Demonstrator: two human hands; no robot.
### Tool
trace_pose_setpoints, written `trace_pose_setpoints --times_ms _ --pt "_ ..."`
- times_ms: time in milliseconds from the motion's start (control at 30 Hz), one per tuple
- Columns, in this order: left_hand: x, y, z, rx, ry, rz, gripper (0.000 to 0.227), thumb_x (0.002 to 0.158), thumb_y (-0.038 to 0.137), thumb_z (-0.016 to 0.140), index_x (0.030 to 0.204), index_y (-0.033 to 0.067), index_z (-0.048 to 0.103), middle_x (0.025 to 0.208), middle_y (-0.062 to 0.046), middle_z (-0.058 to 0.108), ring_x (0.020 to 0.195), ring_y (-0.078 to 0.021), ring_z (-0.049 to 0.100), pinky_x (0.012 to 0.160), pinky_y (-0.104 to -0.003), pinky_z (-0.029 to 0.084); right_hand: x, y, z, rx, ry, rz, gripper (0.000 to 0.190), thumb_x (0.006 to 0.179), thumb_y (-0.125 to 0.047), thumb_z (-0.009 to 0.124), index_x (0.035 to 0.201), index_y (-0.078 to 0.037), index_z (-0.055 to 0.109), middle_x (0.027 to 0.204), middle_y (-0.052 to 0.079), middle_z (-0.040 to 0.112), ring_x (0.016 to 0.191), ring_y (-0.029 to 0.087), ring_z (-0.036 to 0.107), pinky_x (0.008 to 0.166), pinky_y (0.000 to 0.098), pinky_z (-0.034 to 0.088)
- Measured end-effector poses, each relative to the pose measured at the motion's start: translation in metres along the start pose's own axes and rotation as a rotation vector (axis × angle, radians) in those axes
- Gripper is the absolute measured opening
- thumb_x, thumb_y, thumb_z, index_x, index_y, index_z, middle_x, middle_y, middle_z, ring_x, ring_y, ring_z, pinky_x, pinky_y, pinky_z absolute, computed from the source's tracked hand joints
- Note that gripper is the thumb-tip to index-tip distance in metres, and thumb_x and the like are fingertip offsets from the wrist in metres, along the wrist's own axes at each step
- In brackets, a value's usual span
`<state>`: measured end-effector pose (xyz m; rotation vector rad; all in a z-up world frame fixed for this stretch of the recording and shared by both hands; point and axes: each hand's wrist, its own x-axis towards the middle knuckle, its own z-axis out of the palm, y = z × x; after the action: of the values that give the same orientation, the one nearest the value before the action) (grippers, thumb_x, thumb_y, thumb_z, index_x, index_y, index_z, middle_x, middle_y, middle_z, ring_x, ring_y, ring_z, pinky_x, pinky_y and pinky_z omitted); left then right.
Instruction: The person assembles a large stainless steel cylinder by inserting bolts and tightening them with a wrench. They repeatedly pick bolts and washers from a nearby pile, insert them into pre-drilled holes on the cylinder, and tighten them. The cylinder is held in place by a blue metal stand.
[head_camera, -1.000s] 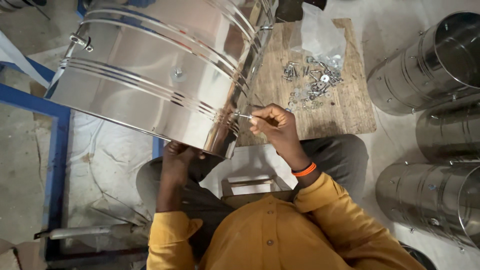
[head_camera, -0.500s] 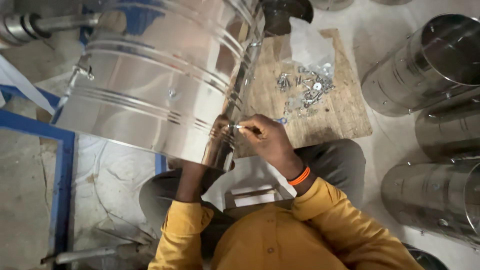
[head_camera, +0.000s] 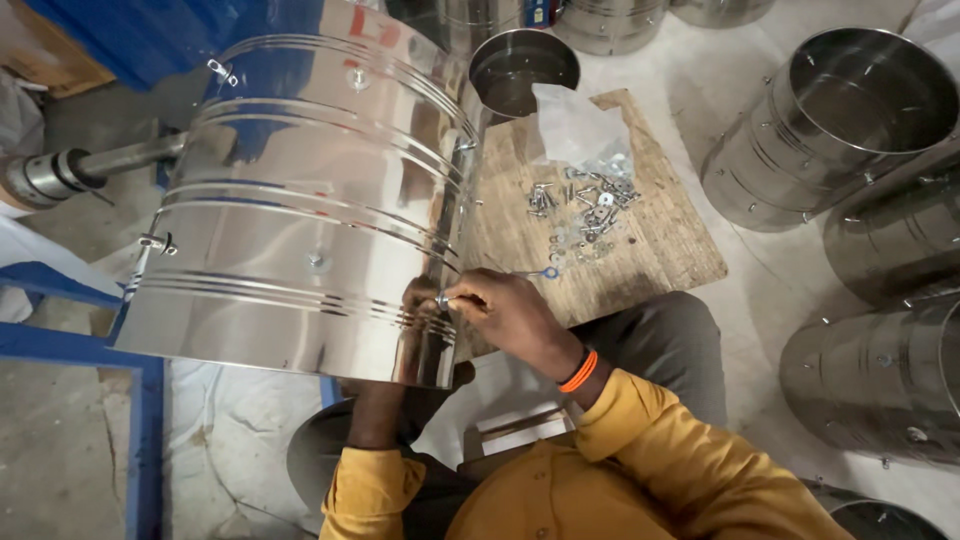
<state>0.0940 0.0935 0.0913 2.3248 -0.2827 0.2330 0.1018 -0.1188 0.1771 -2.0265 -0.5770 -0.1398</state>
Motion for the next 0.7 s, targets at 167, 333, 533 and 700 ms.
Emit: trace_pose_setpoints --times_ms 167,333,533,700 --pt "-0.005 0.003 -0.003 -0.006 0.01 -0.008 0.027 0.098 0.018 0.066 0.121 0.0038 0.07 0.111 -0.013 0.074 0.101 -0.0237 0.069 0.087 -0.039 0.055 0.001 0.004 0.004 0.091 -0.03 0.059 0.015 0.091 -0.011 0.075 0.105 -0.006 0.072 0.094 0.011 0.077 0.078 0.019 0.077 0.066 0.0309 0.059" --pt "-0.004 0.007 -0.005 0.003 0.004 -0.008 0.028 0.099 0.019 0.066 0.122 0.0044 0.069 0.112 -0.013 0.073 0.102 -0.0241 0.069 0.088 -0.039 0.054 -0.001 0.011 0.007 0.168 -0.018 0.045 0.015 0.093 -0.011 0.074 0.107 -0.005 0.071 0.093 0.011 0.077 0.076 0.017 0.076 0.065 0.0298 0.059" --pt "-0.005 0.009 -0.01 0.004 0.0 -0.015 0.028 0.099 0.021 0.065 0.123 0.0052 0.069 0.114 -0.013 0.073 0.104 -0.0246 0.069 0.09 -0.039 0.054 -0.001 0.021 0.011 0.026 -0.006 -0.111 0.019 0.09 -0.011 0.076 0.108 -0.006 0.07 0.095 0.012 0.074 0.081 0.024 0.072 0.067 0.0332 0.057" --pt "-0.005 0.01 -0.01 0.011 -0.01 -0.02 0.029 0.1 0.022 0.064 0.124 0.0058 0.069 0.115 -0.013 0.073 0.105 -0.0249 0.069 0.091 -0.04 0.054 -0.005 0.02 0.01 -0.128 -0.009 -0.173 0.018 0.09 -0.012 0.073 0.105 -0.004 0.066 0.091 0.012 0.07 0.076 0.028 0.069 0.065 0.0383 0.055"
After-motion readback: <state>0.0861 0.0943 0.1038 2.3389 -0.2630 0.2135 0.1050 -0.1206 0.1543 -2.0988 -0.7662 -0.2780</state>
